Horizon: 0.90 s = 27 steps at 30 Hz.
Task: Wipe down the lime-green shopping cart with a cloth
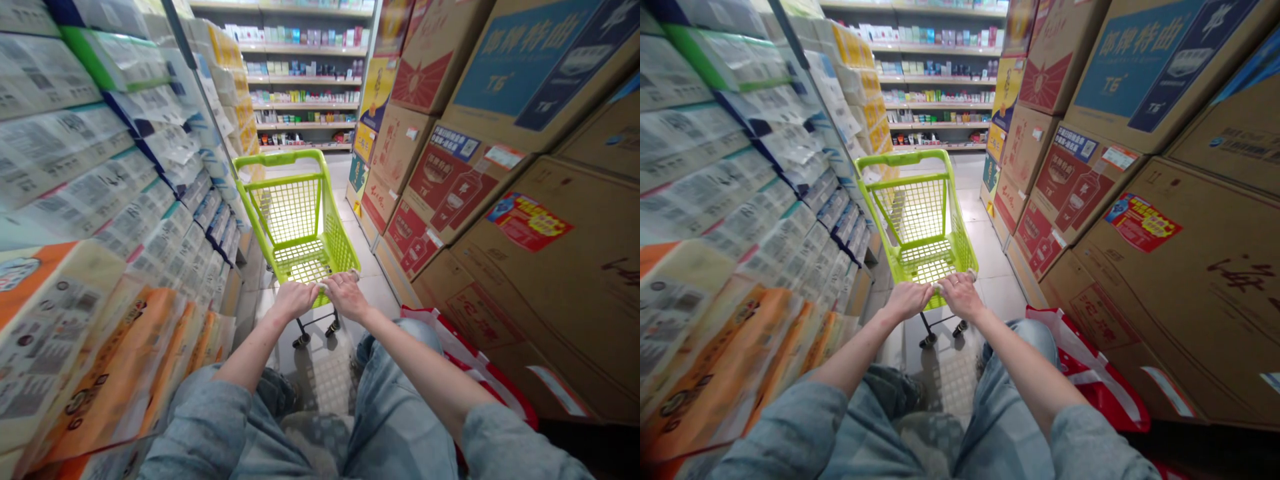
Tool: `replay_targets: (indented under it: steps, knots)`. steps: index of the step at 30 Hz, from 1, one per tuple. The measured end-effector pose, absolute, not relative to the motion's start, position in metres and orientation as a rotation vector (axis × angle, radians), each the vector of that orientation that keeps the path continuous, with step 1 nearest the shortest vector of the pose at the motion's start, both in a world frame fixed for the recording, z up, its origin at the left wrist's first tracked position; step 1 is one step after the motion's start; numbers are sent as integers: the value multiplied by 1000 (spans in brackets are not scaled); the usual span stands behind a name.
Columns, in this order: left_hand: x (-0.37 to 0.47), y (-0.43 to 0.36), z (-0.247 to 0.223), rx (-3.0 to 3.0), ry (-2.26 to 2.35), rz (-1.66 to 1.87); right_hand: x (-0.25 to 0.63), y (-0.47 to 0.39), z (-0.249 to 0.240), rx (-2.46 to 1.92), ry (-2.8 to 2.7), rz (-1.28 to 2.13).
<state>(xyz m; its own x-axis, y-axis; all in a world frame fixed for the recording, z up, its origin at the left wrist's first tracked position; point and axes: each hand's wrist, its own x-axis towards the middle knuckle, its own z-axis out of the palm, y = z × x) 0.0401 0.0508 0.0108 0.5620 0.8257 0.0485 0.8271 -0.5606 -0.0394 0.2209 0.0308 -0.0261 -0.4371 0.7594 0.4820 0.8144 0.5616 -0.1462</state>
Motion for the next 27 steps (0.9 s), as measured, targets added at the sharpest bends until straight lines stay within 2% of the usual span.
replay_targets:
  steps: [5, 11, 18, 27]
  knots:
    - [39, 52, 7, -2717, -1460, -18, 191, 22, -27, -1334, -2165, -65]
    - [39, 51, 10, -2732, -1464, -17, 235, 26, -37, -1212, -2179, -137]
    - [52, 54, 15, -2711, -1458, 24, 280, 33, -45, -1355, -1729, -10]
    - [75, 60, 22, -2769, -1542, 80, 234, 38, -63, -1406, -1036, 170]
